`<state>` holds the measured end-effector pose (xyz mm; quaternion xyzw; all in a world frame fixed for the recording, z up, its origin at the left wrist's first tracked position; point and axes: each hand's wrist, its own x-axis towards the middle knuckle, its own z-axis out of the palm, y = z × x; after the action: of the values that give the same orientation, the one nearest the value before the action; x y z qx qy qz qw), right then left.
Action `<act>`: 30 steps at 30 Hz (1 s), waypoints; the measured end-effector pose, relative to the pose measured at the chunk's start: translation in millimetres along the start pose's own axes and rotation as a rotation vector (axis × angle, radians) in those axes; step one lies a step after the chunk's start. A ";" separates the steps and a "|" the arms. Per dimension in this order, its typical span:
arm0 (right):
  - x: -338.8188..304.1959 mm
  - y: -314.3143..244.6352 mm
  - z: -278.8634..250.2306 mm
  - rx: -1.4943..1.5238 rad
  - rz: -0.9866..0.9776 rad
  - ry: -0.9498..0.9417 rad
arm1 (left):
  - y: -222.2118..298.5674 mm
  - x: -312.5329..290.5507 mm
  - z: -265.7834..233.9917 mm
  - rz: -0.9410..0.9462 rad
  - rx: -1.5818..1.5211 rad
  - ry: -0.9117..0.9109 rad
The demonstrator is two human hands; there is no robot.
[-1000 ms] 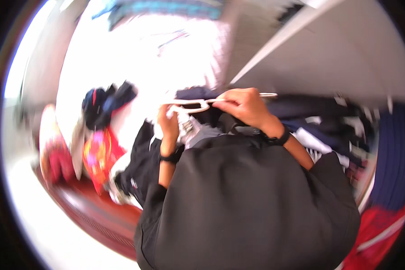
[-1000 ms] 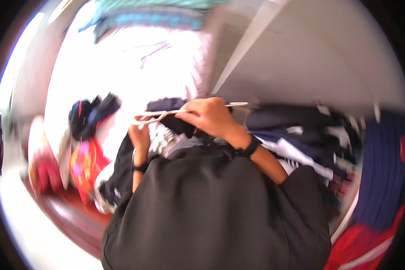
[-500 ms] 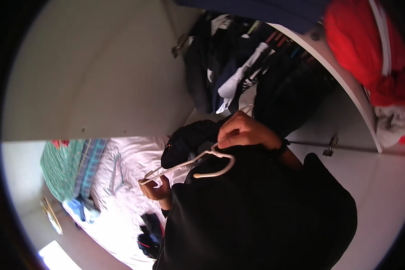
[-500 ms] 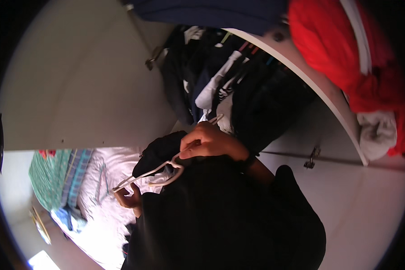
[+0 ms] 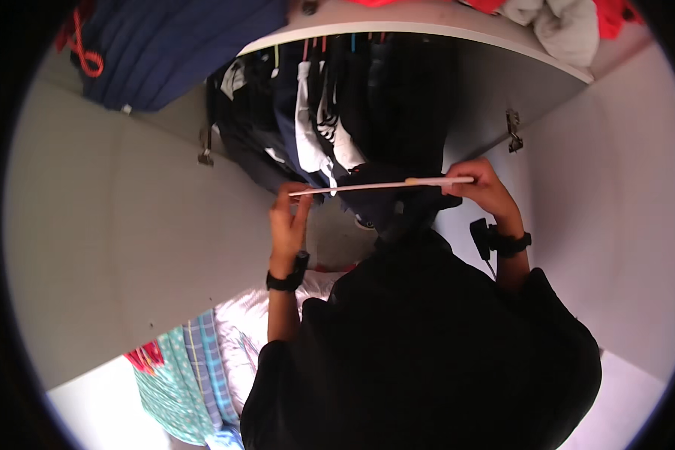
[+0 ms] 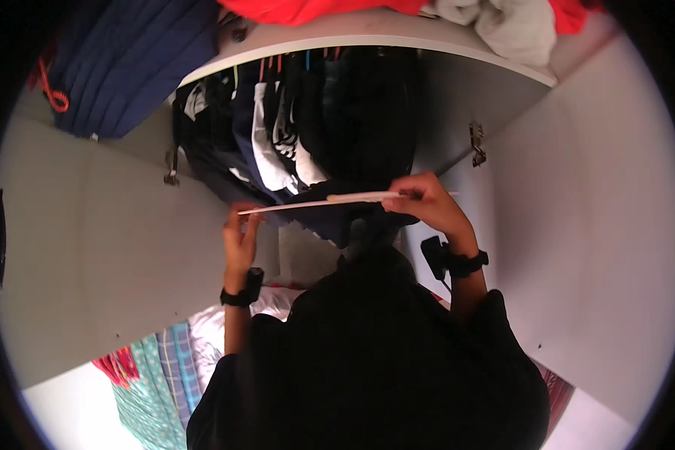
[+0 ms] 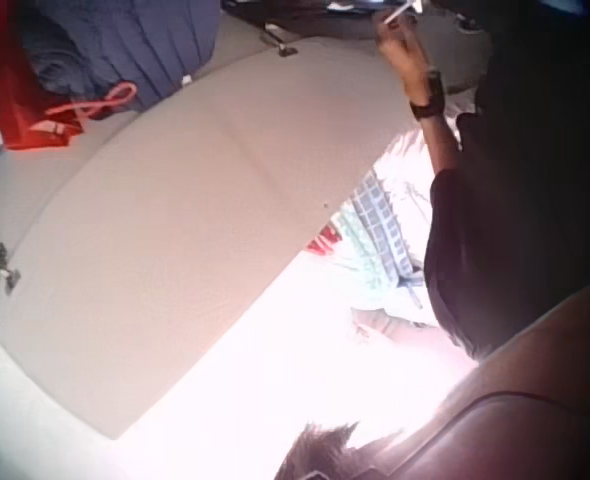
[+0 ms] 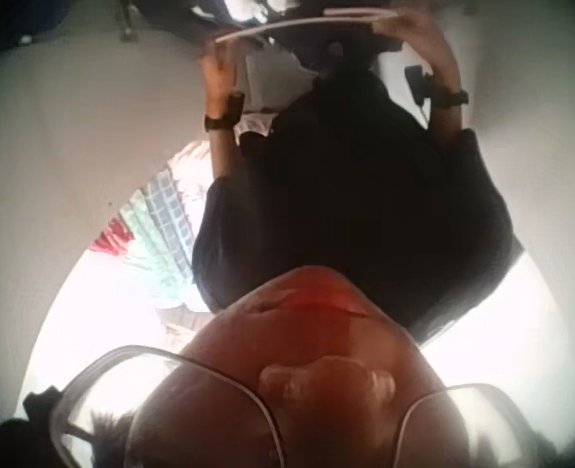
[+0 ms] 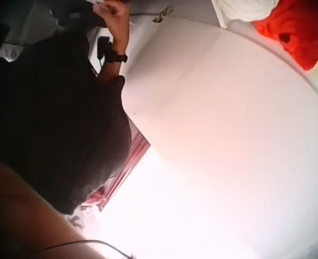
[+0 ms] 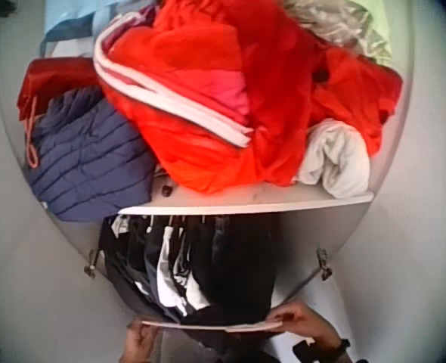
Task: The person picks up a shirt, jackets, and pants from a bed, places several of the items onto hangers, and hangs them in a closet.
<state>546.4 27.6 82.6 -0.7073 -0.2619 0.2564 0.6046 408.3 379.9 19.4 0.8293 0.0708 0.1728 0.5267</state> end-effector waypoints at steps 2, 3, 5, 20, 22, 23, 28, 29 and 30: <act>-26.7 -1.1 6.2 0.047 0.087 0.088 | -19.7 10.4 26.0 -0.018 -0.083 -0.096; -42.2 -2.2 12.1 0.089 0.121 0.158 | -24.1 15.2 38.9 -0.066 -0.165 -0.170; -70.2 -4.6 22.1 0.123 0.190 0.254 | -26.7 25.3 63.1 -0.048 -0.181 -0.267; -109.8 32.0 42.2 0.085 0.149 1.176 | -24.9 11.4 255.7 0.047 -0.145 -1.185; -82.1 35.7 27.1 0.134 0.120 1.128 | -8.3 15.8 259.8 -0.014 -0.328 -1.277; -65.5 30.2 17.1 0.172 0.096 1.093 | -0.9 21.6 261.9 0.097 -0.346 -1.248; 29.3 19.1 -38.9 0.177 -0.019 0.950 | 45.4 79.9 249.4 0.267 -0.363 -1.019; 50.9 14.9 -49.9 0.207 -0.063 0.955 | 40.7 93.5 253.2 0.325 -0.320 -0.940; 73.2 10.3 -59.6 0.233 -0.103 0.953 | 33.2 108.7 258.5 0.316 -0.324 -0.899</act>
<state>641.1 33.1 77.2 -0.6598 0.0396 -0.0983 0.7440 600.6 178.5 -27.4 0.7298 -0.3172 -0.1150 0.5947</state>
